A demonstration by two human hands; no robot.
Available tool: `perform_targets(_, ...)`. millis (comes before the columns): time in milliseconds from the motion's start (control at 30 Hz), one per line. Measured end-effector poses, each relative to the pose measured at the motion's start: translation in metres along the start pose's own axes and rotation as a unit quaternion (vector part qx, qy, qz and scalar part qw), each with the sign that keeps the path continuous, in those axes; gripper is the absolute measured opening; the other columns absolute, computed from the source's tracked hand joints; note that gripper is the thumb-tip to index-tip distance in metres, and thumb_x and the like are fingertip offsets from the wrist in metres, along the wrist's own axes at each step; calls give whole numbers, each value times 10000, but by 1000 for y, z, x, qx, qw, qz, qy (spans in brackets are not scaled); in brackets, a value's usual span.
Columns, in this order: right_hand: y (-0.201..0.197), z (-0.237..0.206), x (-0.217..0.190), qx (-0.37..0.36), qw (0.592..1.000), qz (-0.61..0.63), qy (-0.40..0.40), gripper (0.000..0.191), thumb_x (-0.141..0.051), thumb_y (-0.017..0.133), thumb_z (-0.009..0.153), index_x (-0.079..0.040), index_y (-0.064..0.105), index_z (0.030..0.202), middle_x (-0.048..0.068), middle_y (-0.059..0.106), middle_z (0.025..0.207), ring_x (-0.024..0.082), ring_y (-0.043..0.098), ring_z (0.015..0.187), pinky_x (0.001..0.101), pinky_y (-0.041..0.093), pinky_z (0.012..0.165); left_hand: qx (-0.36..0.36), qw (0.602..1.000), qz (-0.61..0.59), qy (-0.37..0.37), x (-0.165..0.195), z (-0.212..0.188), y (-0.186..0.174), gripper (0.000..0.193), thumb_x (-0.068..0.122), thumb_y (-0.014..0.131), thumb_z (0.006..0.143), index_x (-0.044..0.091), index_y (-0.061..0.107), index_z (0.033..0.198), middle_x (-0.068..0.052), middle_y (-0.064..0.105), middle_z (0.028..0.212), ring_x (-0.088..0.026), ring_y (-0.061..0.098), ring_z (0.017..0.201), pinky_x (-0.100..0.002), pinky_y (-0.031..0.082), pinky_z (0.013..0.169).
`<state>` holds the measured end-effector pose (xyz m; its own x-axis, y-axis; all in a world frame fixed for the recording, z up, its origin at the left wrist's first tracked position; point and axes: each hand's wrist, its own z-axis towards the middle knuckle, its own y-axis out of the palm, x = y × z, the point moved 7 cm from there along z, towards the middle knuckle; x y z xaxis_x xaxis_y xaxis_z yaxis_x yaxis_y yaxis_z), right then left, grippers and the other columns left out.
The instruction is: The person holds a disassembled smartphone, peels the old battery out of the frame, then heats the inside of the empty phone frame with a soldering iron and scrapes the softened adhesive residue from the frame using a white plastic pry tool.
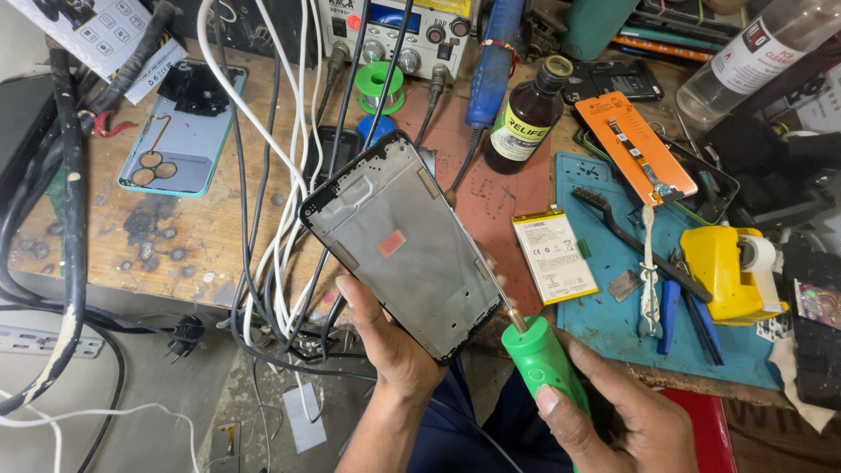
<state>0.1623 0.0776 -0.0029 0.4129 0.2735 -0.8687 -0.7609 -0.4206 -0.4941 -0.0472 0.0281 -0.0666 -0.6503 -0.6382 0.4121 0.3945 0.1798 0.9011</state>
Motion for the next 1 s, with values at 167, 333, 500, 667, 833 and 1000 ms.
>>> perform_targets(167,2,-1,-7,-18,999,29,-36,573,-251,747,937,83,625,1386,254,694,1269,290,673,1221,395,551,1032,44,999,6,-6,-6,0,-11,939,746,456,932,94,307,1592,-122,461,1518,-270,484,1374,-469,432,1134)
perform_targets(333,4,3,-18,-4,998,47,-45,587,-242,739,896,90,620,1365,249,688,1279,284,701,1244,396,541,1021,56,998,22,22,-7,-2,-17,897,710,456,939,136,266,1601,-79,416,1556,-250,450,1406,-474,406,1159)
perform_targets(500,7,5,-27,-5,997,57,-57,580,-239,744,901,90,620,1363,244,722,1278,250,729,1154,352,581,934,26,999,-2,21,-10,-4,-19,869,689,439,972,135,250,1614,-90,393,1570,-262,434,1415,-489,395,1167)
perform_targets(667,9,7,-28,-7,995,87,-41,603,-238,776,928,86,637,1417,237,720,1211,193,759,892,301,622,715,17,1000,-1,5,-14,-6,-21,865,695,421,977,141,243,1617,-93,390,1573,-253,421,1425,-473,377,1183)
perform_targets(833,6,8,-38,-7,993,73,-91,553,-262,746,942,77,621,1360,201,741,1216,160,745,997,285,618,781,12,1000,16,7,-14,-6,-21,852,667,413,999,107,246,1619,-114,386,1583,-269,414,1435,-480,369,1188)
perform_targets(1000,1,10,-25,-13,998,45,30,605,-218,790,908,-3,635,1453,220,775,1028,191,685,839,318,588,719,20,999,45,-6,-11,-5,-14,869,678,415,973,114,242,1610,-109,384,1584,-263,420,1434,-476,375,1184)
